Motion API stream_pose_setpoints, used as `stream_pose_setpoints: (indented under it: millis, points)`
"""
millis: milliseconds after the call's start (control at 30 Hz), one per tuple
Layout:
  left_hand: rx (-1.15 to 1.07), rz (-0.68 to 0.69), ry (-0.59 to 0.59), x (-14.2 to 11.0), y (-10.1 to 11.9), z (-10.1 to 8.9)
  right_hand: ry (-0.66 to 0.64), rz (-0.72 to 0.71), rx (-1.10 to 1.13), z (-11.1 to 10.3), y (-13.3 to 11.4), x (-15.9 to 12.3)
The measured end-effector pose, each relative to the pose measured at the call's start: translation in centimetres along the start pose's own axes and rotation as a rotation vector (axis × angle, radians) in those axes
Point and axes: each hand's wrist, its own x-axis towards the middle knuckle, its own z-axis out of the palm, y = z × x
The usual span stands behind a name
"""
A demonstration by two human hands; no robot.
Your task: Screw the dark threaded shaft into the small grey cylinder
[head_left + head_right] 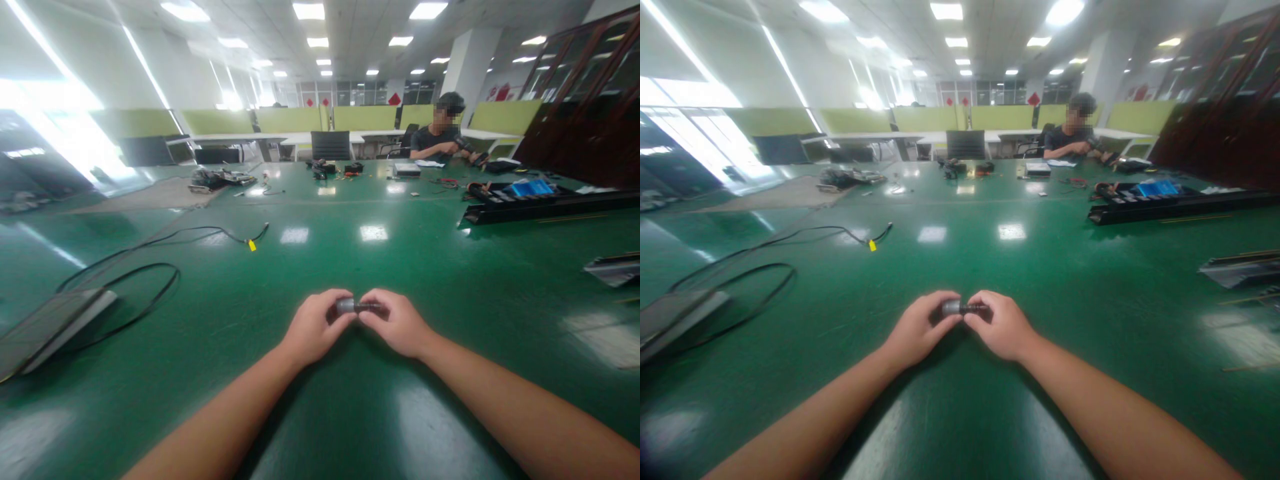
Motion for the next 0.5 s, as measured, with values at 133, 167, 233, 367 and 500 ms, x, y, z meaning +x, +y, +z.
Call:
stream_pose_setpoints:
  millis: [133,167,233,367,500]
  points:
    - [0.001,0.011,0.012,0.04,0.06,-0.01,0.021,-0.012,-0.024,0.06,-0.14,0.05]
    - [0.000,0.011,0.012,0.04,0.03,0.02,0.021,-0.013,-0.022,0.06,-0.12,0.08]
    - [-0.005,0.008,0.015,0.03,-0.04,0.08,0.019,-0.008,-0.019,0.06,-0.05,0.12]
    - [-0.018,0.005,0.016,0.01,-0.16,0.15,0.023,0.001,-0.020,0.08,0.07,0.12]
    - [-0.027,0.013,0.017,-0.01,-0.21,0.12,0.024,0.004,-0.020,0.12,0.05,0.07]
